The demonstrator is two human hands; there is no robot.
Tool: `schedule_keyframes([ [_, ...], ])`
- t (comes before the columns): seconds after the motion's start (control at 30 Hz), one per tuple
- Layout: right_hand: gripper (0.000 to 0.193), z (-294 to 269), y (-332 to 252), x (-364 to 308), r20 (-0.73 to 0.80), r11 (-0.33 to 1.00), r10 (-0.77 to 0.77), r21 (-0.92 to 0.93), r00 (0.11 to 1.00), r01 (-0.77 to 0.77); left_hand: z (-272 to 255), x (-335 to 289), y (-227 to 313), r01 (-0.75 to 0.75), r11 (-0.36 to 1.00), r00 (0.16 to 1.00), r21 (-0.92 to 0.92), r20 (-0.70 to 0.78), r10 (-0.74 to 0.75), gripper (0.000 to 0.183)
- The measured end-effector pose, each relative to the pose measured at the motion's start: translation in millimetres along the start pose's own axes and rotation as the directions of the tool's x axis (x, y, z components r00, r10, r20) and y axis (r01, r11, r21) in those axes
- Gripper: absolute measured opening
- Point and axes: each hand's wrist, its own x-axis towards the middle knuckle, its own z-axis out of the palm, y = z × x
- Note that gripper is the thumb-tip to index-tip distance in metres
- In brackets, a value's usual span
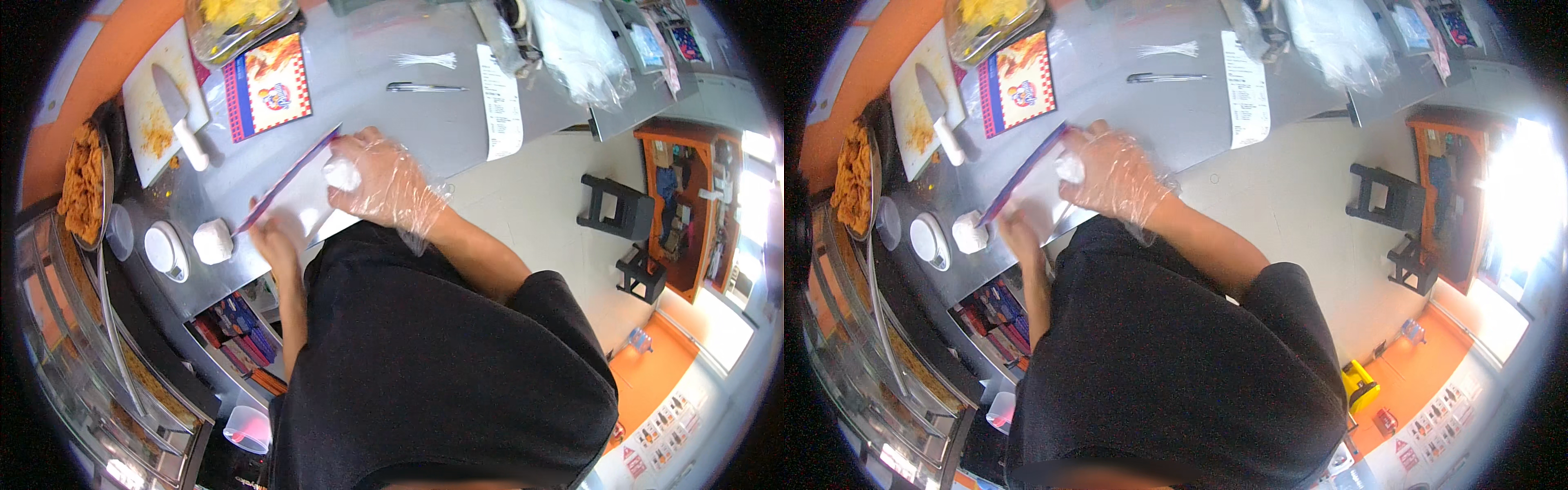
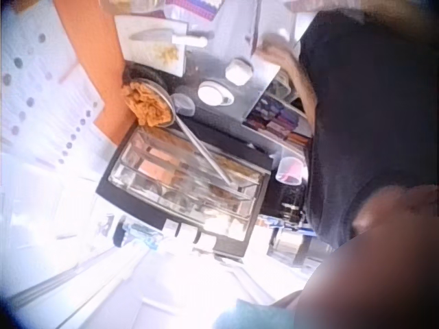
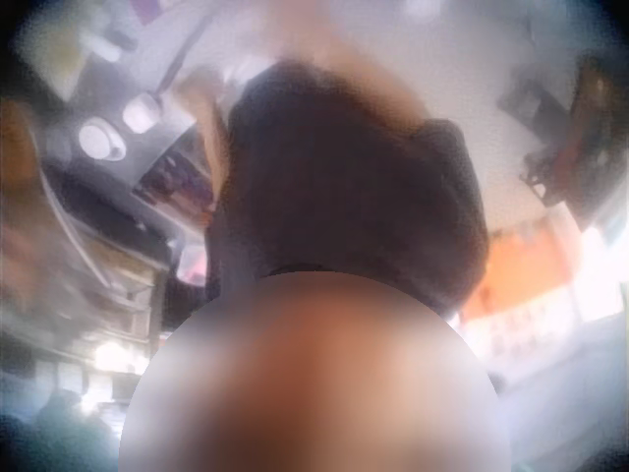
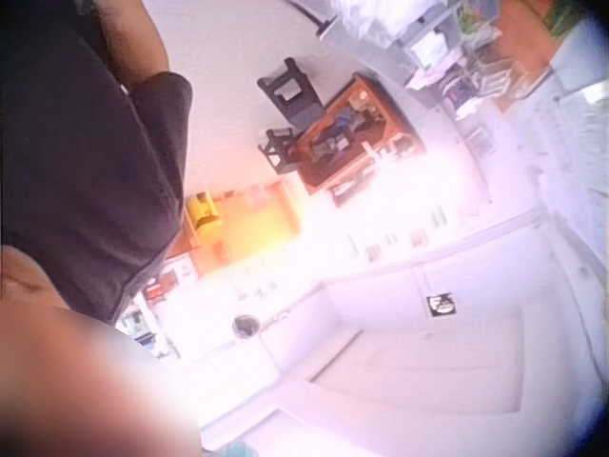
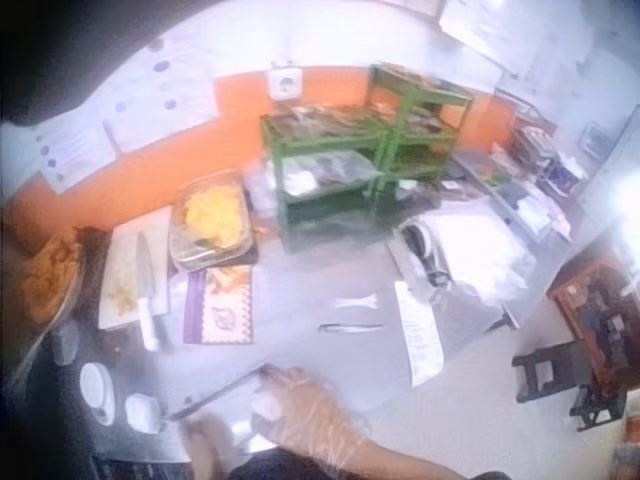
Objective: The person assembles two bento boxes by placing steamed buns, fried chicken, and scrambled eggs into compartmentalized containers. They then close the boxes, place them into a plastic bag, and attach a receipt to the bag.
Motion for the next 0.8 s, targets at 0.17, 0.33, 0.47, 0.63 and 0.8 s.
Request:
schedule_keyframes([
  [0.17,0.062,12.5,7.7,10.0,-0.246,0.919,-0.162,-0.391,0.956,0.055,82.3,-1.4,50.7,-0.220,0.972,0.943,0.087,0.275,0.189,0.045],
  [0.33,0.075,36.1,46.0,30.0,0.018,0.831,0.236,-0.521,0.972,-0.192,105.2,4.5,85.2,-0.271,0.945,0.901,0.184,0.393,0.182,0.042],
  [0.47,0.079,29.3,60.7,26.6,-0.059,0.917,0.209,-0.336,0.976,-0.217,84.3,17.8,86.2,-0.123,0.990,0.802,0.075,0.594,0.055,0.047],
  [0.63,0.087,20.9,65.7,22.7,-0.123,0.945,0.175,-0.259,0.977,-0.202,66.8,95.1,94.5,-0.195,0.976,0.907,0.095,0.397,0.142,0.056],
  [0.8,0.084,24.3,87.0,26.4,-0.243,0.916,0.172,-0.318,0.955,-0.246,126.9,172.6,101.1,-0.229,0.742,0.973,0.630,0.143,0.179,0.131],
])
